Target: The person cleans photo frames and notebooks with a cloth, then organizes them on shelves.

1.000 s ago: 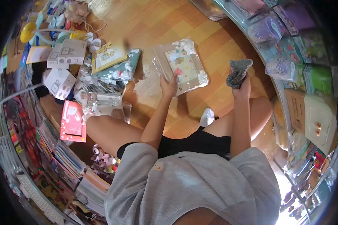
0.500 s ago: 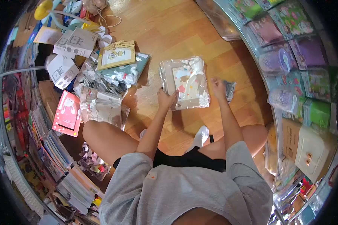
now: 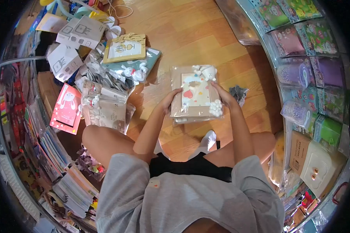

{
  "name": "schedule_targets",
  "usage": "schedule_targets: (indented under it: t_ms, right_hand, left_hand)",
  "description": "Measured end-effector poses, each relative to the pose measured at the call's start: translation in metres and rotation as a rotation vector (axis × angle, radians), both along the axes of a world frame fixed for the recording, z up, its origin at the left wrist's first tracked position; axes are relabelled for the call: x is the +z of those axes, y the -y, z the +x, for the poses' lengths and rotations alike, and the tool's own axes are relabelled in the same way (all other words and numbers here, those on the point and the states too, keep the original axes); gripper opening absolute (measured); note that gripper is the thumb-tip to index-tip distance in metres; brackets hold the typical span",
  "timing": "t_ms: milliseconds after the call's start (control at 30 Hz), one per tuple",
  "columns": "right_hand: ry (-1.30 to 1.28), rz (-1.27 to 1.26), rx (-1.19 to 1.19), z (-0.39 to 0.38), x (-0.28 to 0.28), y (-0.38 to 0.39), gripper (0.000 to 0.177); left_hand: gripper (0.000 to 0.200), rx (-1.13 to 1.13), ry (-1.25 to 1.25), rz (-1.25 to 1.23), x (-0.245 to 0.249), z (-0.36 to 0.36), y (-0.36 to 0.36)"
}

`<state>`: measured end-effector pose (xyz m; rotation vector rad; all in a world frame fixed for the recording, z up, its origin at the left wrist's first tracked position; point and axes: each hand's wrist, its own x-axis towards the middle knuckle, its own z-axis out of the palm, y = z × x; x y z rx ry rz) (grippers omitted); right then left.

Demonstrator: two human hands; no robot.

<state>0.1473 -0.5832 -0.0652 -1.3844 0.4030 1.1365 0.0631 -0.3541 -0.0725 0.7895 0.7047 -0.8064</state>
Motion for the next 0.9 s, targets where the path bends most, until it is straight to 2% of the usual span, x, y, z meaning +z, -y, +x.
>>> schedule_targets:
  t_ms: [33, 67, 133, 167, 200, 267, 300, 333, 400, 467, 500, 533, 600, 667, 733, 767, 833, 900]
  right_hand:
    - [0.070, -0.042, 0.116, -0.003, 0.004, 0.002, 0.061]
    - [0.062, -0.045, 0.105, -0.007, 0.006, 0.005, 0.061]
    - [-0.283, 0.012, 0.197, -0.011, 0.008, 0.009, 0.059]
    - [-0.359, -0.132, 0.241, -0.016, 0.008, 0.013, 0.056]
    - [-0.372, -0.133, 0.222, -0.023, 0.015, 0.013, 0.056]
    - [-0.476, -0.225, 0.350, -0.025, 0.033, 0.010, 0.056]
    - [-0.502, -0.314, 0.394, -0.020, 0.044, 0.005, 0.052]
    - [-0.501, -0.323, 0.363, -0.020, 0.030, 0.006, 0.052]
    - [-0.342, -0.125, 0.241, -0.027, -0.026, 0.024, 0.047]
    - [-0.147, 0.189, 0.004, -0.035, -0.069, 0.025, 0.038]
    - [-0.167, 0.339, -0.071, -0.033, -0.067, 0.024, 0.032]
    - [-0.331, 0.172, -0.022, -0.024, -0.044, 0.015, 0.032]
    - [-0.168, 0.069, 0.122, -0.020, -0.040, 0.004, 0.035]
    - [0.009, -0.056, 0.259, -0.018, -0.030, -0.003, 0.038]
    - [0.119, -0.097, 0.263, -0.024, -0.017, 0.005, 0.042]
    - [0.075, -0.097, 0.235, -0.029, 0.057, 0.009, 0.049]
    - [0.042, -0.088, 0.196, -0.049, 0.135, 0.012, 0.059]
    - [0.037, 0.029, -0.010, -0.067, 0.163, 0.010, 0.066]
  left_hand:
    - [0.049, 0.004, -0.033, -0.106, 0.008, -0.008, -0.001]
    - [0.049, -0.007, -0.041, -0.109, 0.017, -0.017, -0.002]
    - [0.046, 0.062, -0.197, -0.391, 0.036, -0.035, -0.001]
    - [0.046, 0.048, -0.220, -0.397, 0.038, -0.049, 0.002]
    - [0.046, 0.050, -0.263, -0.415, 0.038, -0.058, 0.004]
    - [0.047, 0.036, -0.305, -0.436, 0.044, -0.065, 0.005]
    - [0.046, -0.020, -0.353, -0.344, 0.054, -0.062, 0.003]
    - [0.046, -0.084, -0.395, -0.254, 0.059, -0.059, 0.002]
    - [0.048, 0.089, -0.409, -0.358, 0.020, -0.062, 0.000]
    - [0.046, 0.029, -0.004, -0.229, 0.009, -0.061, -0.007]
    - [0.046, 0.035, 0.057, -0.245, -0.004, -0.060, -0.011]
    - [0.046, 0.048, 0.051, -0.289, -0.020, -0.064, -0.015]
    - [0.046, 0.071, -0.073, -0.361, -0.055, -0.074, -0.028]
    - [0.046, 0.087, -0.193, -0.344, -0.069, -0.080, -0.042]
    - [0.047, 0.135, -0.109, -0.032, 0.034, -0.069, -0.013]
    - [0.047, 0.100, -0.093, -0.023, 0.068, -0.063, -0.011]
    - [0.046, -0.068, -0.060, 0.188, 0.125, -0.063, -0.012]
    - [0.047, -0.125, 0.070, 0.236, 0.172, -0.059, -0.019]
